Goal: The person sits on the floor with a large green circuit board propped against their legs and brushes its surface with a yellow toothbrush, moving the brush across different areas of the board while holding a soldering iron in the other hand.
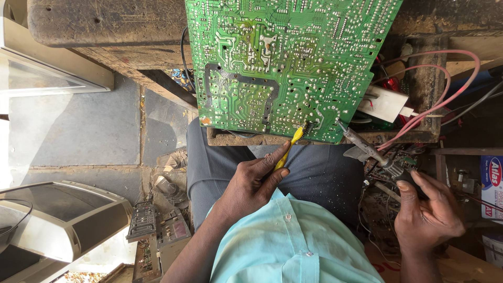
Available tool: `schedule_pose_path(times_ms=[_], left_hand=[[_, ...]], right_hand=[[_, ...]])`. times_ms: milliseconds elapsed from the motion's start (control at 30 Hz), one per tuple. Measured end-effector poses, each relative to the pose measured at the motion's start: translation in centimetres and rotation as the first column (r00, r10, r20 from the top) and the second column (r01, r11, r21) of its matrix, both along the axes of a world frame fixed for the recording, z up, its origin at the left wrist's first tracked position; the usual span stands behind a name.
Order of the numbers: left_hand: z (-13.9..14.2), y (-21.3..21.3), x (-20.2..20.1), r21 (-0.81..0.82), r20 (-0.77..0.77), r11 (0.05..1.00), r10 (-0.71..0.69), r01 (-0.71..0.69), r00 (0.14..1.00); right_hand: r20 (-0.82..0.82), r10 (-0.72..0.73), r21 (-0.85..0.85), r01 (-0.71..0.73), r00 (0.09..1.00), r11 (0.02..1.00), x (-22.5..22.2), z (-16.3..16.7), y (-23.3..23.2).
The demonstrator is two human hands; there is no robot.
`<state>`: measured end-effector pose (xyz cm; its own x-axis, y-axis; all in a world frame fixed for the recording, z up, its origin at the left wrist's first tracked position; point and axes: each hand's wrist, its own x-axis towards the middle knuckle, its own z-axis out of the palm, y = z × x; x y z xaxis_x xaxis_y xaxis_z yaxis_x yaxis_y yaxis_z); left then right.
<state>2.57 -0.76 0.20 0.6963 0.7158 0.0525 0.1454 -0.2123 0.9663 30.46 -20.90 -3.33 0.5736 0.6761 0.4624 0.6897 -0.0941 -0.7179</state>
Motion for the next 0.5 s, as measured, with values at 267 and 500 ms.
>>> schedule_pose_path(times_ms=[267, 500], left_hand=[[-0.1, 0.0, 0.2, -0.003, 0.017, 1.0, -0.006, 0.006, 1.0], [-0.1, -0.2, 0.3, 0.015, -0.021, 1.0, 0.003, -0.003, 1.0]], right_hand=[[0.108, -0.02, -0.118, 0.033, 0.994, 0.992, -0.7, 2.2, 1.1], [0.154, -0.004, -0.167, 0.03, 0.988, 0.985, -1.2, 2.3, 0.9]])
